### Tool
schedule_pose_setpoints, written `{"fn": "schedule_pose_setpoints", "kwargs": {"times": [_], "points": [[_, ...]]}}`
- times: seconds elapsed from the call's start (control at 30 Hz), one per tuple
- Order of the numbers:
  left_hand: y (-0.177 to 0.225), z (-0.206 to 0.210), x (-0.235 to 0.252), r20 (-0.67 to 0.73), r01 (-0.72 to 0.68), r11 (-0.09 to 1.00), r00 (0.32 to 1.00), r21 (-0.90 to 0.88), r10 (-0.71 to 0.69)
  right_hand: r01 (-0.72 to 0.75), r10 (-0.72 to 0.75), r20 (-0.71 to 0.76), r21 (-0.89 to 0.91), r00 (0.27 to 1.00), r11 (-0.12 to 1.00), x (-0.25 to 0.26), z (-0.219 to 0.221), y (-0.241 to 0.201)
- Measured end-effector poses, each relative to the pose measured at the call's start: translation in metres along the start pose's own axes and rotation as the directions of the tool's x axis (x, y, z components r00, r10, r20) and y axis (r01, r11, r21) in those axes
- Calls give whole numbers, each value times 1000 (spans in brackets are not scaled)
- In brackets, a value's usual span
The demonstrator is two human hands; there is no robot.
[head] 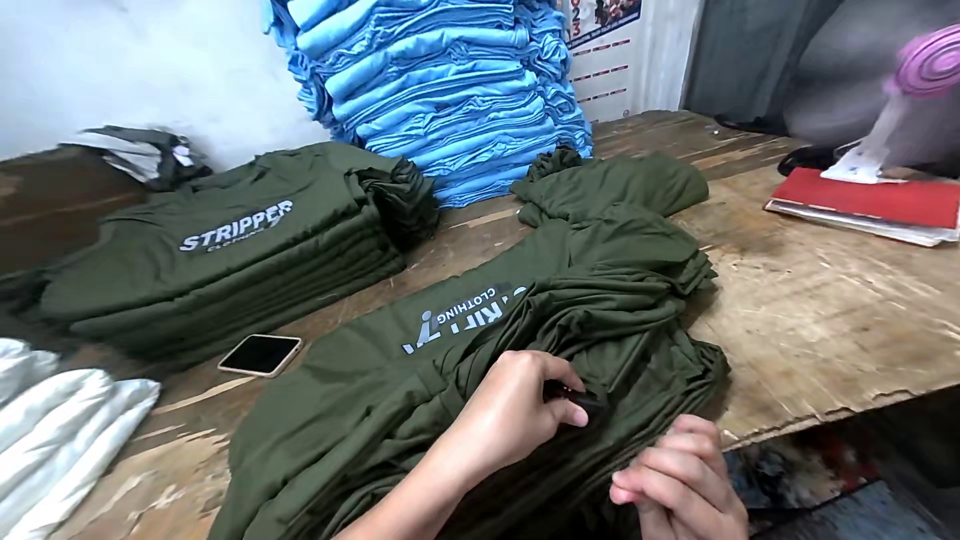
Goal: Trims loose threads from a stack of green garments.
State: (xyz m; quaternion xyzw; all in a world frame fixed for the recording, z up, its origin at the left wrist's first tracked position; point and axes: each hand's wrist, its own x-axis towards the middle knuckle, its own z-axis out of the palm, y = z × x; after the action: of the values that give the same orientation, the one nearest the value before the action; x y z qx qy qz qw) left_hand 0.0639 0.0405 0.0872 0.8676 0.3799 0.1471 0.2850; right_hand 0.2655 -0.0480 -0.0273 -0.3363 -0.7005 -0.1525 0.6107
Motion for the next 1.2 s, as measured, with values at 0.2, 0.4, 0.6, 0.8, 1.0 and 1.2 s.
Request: {"fn": "schedule_pose_setpoints", "kwargs": {"times": [0.2,0.4,0.6,0.8,1.0,1.2], "points": [[12,-17,20,10,116,993,993,-17,-116,44,-13,158,-189,987,981,-2,16,2],[-15,-19,46,-585,62,939,795,339,159,-168,71,674,80,735,983,25,-8,0],[-30,3,57,-287,-302,816,829,493,480,-545,458,500,32,735,838,42,-44,-4],[-18,16,37,-272,-367,813,811,452,517,-562,589,44,-250,807,788,18,15,4],[-13,16,11,-279,-389,753,759,531,589,-457,450,-83,-86,889,885,3,11,-1],[-4,34,15,-156,-450,648,735,615,659,-254,243,-82,-195,967,947,-4,16,3]]}}
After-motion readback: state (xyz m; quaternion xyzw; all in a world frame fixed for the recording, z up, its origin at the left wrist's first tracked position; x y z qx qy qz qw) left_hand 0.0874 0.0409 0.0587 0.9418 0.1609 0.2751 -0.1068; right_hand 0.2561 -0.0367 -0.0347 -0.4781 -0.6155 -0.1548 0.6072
